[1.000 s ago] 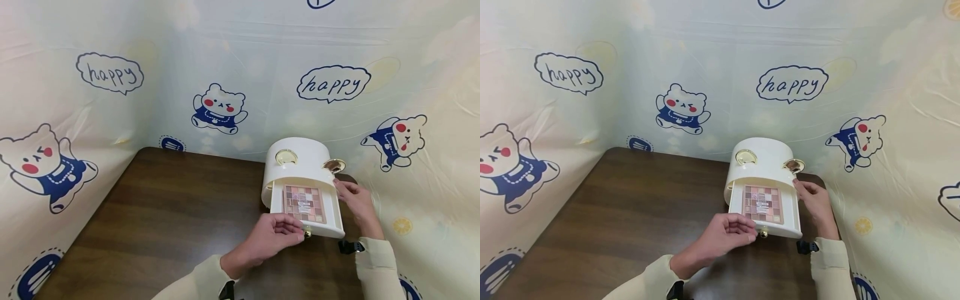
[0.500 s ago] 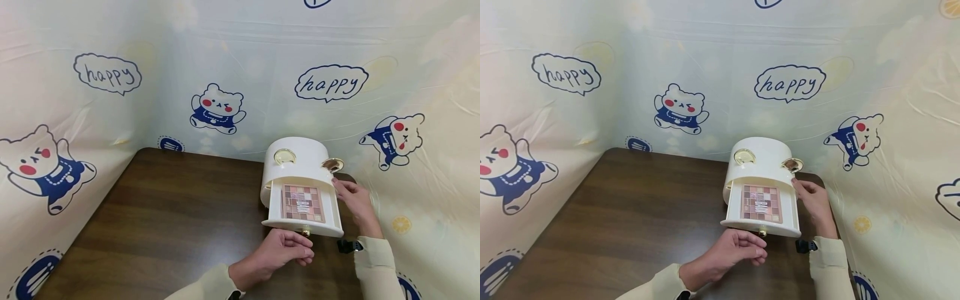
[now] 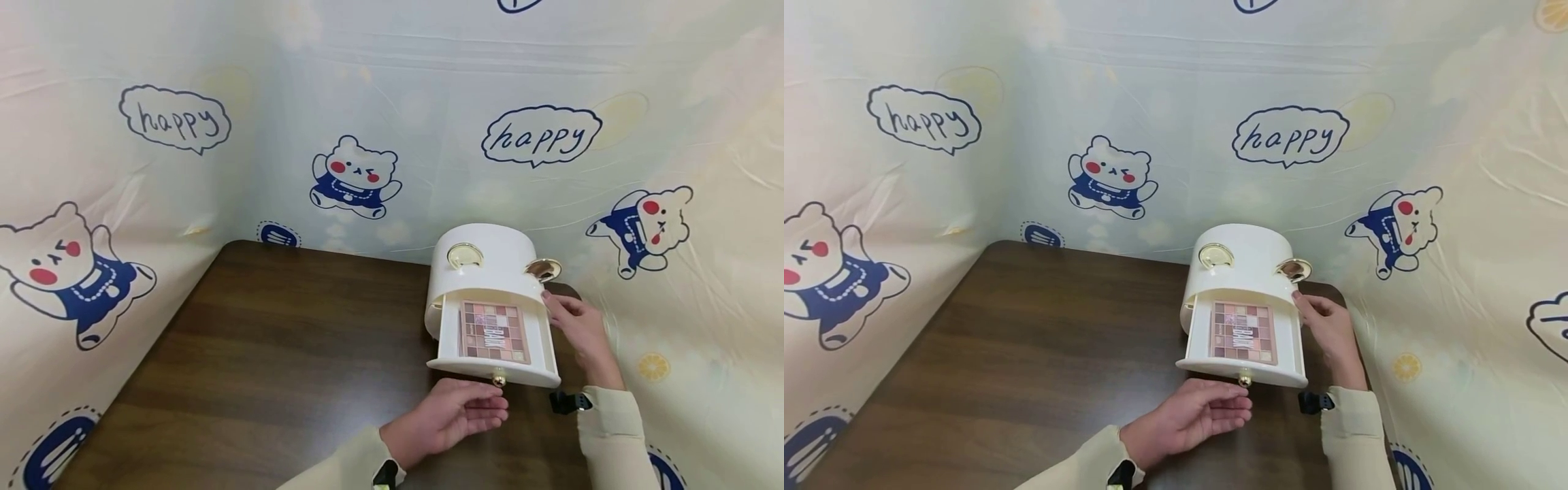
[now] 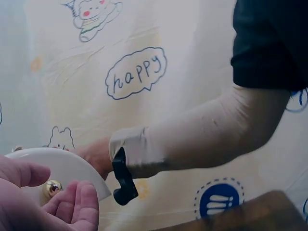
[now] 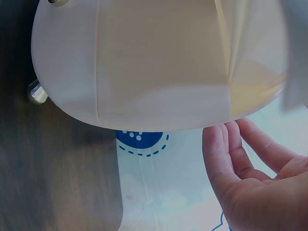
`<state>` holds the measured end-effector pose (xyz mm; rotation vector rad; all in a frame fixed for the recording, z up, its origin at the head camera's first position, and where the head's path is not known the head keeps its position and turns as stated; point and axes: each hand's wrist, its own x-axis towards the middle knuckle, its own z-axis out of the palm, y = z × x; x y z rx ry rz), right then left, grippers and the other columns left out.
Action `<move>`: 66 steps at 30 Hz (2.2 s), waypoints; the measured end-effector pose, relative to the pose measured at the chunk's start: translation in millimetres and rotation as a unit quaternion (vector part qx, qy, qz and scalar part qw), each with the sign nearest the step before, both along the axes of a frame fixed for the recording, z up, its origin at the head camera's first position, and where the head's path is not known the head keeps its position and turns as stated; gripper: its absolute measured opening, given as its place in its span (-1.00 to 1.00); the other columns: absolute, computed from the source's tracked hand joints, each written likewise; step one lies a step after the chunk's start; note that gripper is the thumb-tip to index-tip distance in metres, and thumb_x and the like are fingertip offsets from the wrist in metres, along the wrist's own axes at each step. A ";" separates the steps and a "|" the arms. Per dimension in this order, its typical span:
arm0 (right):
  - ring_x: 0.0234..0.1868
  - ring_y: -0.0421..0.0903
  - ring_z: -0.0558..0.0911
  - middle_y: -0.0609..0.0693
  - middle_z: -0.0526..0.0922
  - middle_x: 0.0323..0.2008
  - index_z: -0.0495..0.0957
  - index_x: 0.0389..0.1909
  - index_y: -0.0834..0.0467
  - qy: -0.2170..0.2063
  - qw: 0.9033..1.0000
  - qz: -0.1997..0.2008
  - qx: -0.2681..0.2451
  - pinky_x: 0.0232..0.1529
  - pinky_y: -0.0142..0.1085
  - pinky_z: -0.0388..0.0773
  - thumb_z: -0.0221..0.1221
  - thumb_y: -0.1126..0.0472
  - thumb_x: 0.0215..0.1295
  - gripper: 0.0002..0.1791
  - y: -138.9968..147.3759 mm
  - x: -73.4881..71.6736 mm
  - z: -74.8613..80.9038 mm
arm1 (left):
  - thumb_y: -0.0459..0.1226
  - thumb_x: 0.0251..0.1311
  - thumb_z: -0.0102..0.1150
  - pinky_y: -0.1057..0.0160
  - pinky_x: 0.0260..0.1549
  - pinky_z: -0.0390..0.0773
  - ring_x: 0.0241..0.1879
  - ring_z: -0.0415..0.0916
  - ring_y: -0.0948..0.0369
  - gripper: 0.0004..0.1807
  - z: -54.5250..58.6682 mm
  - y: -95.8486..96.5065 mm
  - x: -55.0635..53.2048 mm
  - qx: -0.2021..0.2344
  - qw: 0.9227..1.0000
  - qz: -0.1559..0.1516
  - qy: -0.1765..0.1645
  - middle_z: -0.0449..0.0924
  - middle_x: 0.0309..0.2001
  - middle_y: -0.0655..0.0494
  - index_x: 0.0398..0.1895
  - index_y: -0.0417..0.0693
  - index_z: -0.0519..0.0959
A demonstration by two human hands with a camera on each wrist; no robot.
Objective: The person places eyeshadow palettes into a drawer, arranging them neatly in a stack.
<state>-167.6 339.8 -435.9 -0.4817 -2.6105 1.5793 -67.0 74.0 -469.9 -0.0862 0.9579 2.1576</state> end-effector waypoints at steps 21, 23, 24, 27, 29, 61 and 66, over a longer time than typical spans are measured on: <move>-0.22 -0.30 0.61 0.26 0.51 0.17 0.47 0.29 0.35 -0.006 1.000 0.004 -0.001 -0.21 -0.54 0.55 0.15 -0.32 0.34 -0.15 0.5 -0.2 3.3 | -0.32 0.39 0.19 0.25 -0.07 0.61 -0.24 0.65 0.16 -0.85 -3.4 15.9 -7.0 0.050 0.990 0.053 -0.123 0.69 -0.28 -0.06 -0.19 -0.28 0.61; -0.23 -0.31 0.61 0.28 0.51 0.16 0.47 0.28 0.36 -0.006 1.000 0.004 -0.003 -0.21 -0.53 0.56 0.16 -0.31 0.34 -0.16 0.5 -0.1 3.4 | -0.32 0.39 0.19 0.25 -0.07 0.61 -0.24 0.65 0.16 -0.85 -1.6 16.2 -7.0 0.050 0.989 0.055 -0.130 0.69 -0.28 -0.06 -0.19 -0.28 0.61; -0.23 -0.31 0.61 0.28 0.51 0.16 0.47 0.28 0.37 -0.006 1.000 0.005 -0.004 -0.21 -0.54 0.56 0.16 -0.30 0.34 -0.15 0.4 -0.1 3.4 | -0.32 0.39 0.20 0.26 -0.07 0.61 -0.23 0.65 0.16 -0.85 -0.6 16.4 -7.1 0.051 0.988 0.056 -0.133 0.69 -0.28 -0.06 -0.19 -0.28 0.61; -0.22 -0.31 0.61 0.28 0.51 0.17 0.46 0.29 0.37 -0.010 1.000 0.006 -0.005 -0.20 -0.53 0.56 0.17 -0.31 0.33 -0.14 0.3 -0.6 3.6 | -0.30 0.38 0.22 0.26 -0.05 0.60 -0.21 0.65 0.15 -0.84 3.1 17.9 -9.0 0.056 0.987 0.057 -0.138 0.68 -0.26 -0.07 -0.18 -0.27 0.61; -0.20 -0.30 0.62 0.28 0.51 0.18 0.46 0.29 0.37 -0.013 1.000 0.006 -0.003 -0.19 -0.53 0.56 0.16 -0.33 0.33 -0.13 0.1 -0.6 4.0 | -0.30 0.37 0.22 0.26 -0.04 0.60 -0.20 0.65 0.15 -0.84 5.7 19.7 -11.3 0.060 0.987 0.059 -0.139 0.68 -0.25 -0.06 -0.18 -0.27 0.61; -0.17 -0.29 0.63 0.28 0.48 0.25 0.44 0.32 0.35 -0.024 0.999 0.017 -0.018 0.08 -0.25 0.59 0.19 -0.34 0.29 -0.10 2.7 -2.0 3.4 | -0.31 0.39 0.22 0.30 -0.14 0.63 -0.27 0.61 0.16 -0.84 19.4 42.0 -79.5 0.073 0.974 0.132 -0.169 0.64 -0.29 -0.07 -0.25 -0.29 0.60; -0.22 -0.34 0.64 0.23 0.52 0.17 0.47 0.28 0.39 -0.011 0.999 0.021 -0.041 -0.13 -0.47 0.61 0.24 -0.28 0.29 -0.14 0.8 -2.1 3.4 | -0.32 0.39 0.21 0.31 -0.17 0.63 -0.29 0.60 0.17 -0.85 18.9 45.1 -89.4 0.075 0.970 0.154 -0.171 0.64 -0.32 -0.04 -0.28 -0.27 0.60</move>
